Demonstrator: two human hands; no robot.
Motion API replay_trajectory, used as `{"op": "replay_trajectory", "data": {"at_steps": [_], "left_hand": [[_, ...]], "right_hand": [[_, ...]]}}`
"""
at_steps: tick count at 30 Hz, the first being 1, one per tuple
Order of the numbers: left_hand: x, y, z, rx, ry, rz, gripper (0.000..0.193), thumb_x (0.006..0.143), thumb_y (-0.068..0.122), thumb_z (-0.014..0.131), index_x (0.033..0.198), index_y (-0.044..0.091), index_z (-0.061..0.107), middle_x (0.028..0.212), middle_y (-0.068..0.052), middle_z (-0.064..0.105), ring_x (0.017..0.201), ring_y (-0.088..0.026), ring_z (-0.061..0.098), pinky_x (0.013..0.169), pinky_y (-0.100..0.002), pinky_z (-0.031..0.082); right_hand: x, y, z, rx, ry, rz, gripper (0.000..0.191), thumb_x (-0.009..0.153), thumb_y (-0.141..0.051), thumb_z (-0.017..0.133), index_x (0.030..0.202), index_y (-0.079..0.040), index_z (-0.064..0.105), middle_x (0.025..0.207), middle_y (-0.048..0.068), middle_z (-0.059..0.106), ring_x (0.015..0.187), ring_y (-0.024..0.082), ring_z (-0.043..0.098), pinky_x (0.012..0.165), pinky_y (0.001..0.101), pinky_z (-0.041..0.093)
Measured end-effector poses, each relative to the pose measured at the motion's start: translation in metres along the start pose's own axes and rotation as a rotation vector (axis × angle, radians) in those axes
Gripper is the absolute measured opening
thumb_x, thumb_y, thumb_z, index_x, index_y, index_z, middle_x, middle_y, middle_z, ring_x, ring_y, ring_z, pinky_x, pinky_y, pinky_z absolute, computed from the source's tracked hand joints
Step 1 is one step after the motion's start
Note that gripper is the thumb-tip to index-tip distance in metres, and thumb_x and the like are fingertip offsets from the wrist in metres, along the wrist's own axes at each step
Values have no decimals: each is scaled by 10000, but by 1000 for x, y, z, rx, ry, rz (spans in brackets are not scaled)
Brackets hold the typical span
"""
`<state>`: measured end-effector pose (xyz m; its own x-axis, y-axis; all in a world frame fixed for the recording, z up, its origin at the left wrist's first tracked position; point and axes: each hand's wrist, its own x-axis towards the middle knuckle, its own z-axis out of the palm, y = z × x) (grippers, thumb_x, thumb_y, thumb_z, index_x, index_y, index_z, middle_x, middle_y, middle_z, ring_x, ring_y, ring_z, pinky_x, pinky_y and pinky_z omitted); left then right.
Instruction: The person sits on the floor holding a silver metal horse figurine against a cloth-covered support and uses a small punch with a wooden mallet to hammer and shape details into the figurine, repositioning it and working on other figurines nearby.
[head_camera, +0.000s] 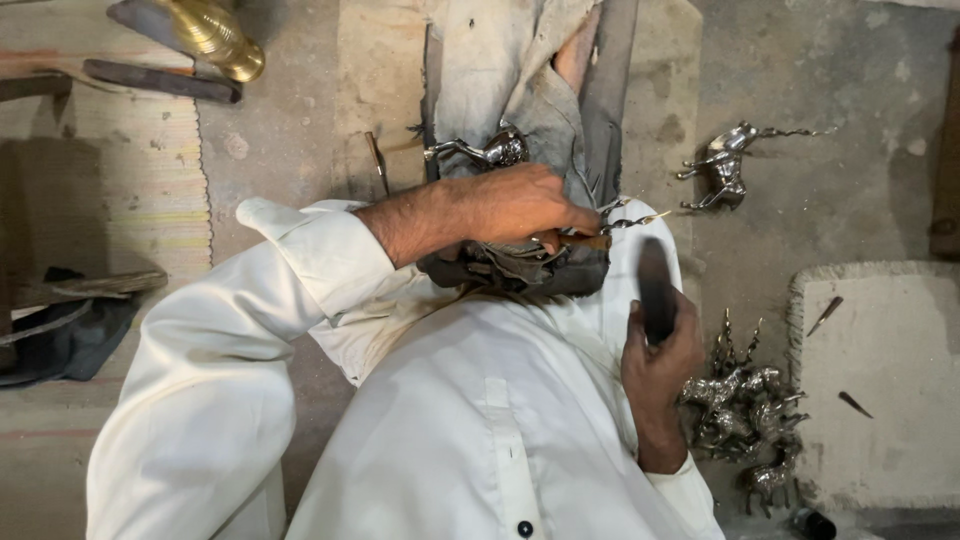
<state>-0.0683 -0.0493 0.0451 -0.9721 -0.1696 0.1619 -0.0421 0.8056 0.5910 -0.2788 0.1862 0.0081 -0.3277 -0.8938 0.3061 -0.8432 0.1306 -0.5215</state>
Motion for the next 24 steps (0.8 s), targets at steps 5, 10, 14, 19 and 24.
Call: {"op": "replay_trajectory", "data": {"at_steps": [5, 10, 14, 19, 24], "left_hand": [[-1, 3, 0, 11, 1, -12, 389, 828, 172, 791, 1187, 128, 645, 785, -119, 738, 775, -368, 715, 652, -532, 518], [1, 3, -2, -5, 8, 3, 389, 823, 168, 789, 1181, 128, 643, 791, -107, 741, 771, -365, 717, 641, -527, 520], [0, 3, -1, -7, 32, 11, 404, 816, 164, 791, 1189, 128, 642, 787, -116, 736, 760, -372, 712, 634, -528, 517], [1, 1, 1, 13, 7, -9, 363, 824, 176, 799, 1146, 122, 639, 778, -115, 730, 767, -366, 712, 649, -521, 518], [1, 0, 2, -32, 32, 21, 418, 799, 176, 798, 1188, 137, 651, 752, -115, 732, 725, -361, 714, 641, -521, 517]], "right_hand": [[2, -7, -9, 48, -10, 52, 424, 916, -39, 764, 1310, 10, 615, 1063, 222, 675, 919, 345, 687, 788, 419, 543], [3, -5, -13, 58, -7, -47, 396, 923, -12, 759, 1286, 16, 605, 1084, 212, 682, 945, 339, 684, 842, 430, 542], [2, 3, -9, 282, 12, 197, 293, 982, -39, 758, 1232, -5, 609, 1009, 160, 712, 856, 309, 687, 807, 389, 563], [4, 8, -6, 246, 22, 126, 327, 973, -55, 759, 1248, 10, 594, 985, 147, 701, 856, 243, 679, 796, 367, 547], [5, 8, -9, 77, 22, 27, 420, 915, -43, 763, 1296, 14, 596, 1005, 167, 682, 903, 267, 656, 812, 388, 528]]}}
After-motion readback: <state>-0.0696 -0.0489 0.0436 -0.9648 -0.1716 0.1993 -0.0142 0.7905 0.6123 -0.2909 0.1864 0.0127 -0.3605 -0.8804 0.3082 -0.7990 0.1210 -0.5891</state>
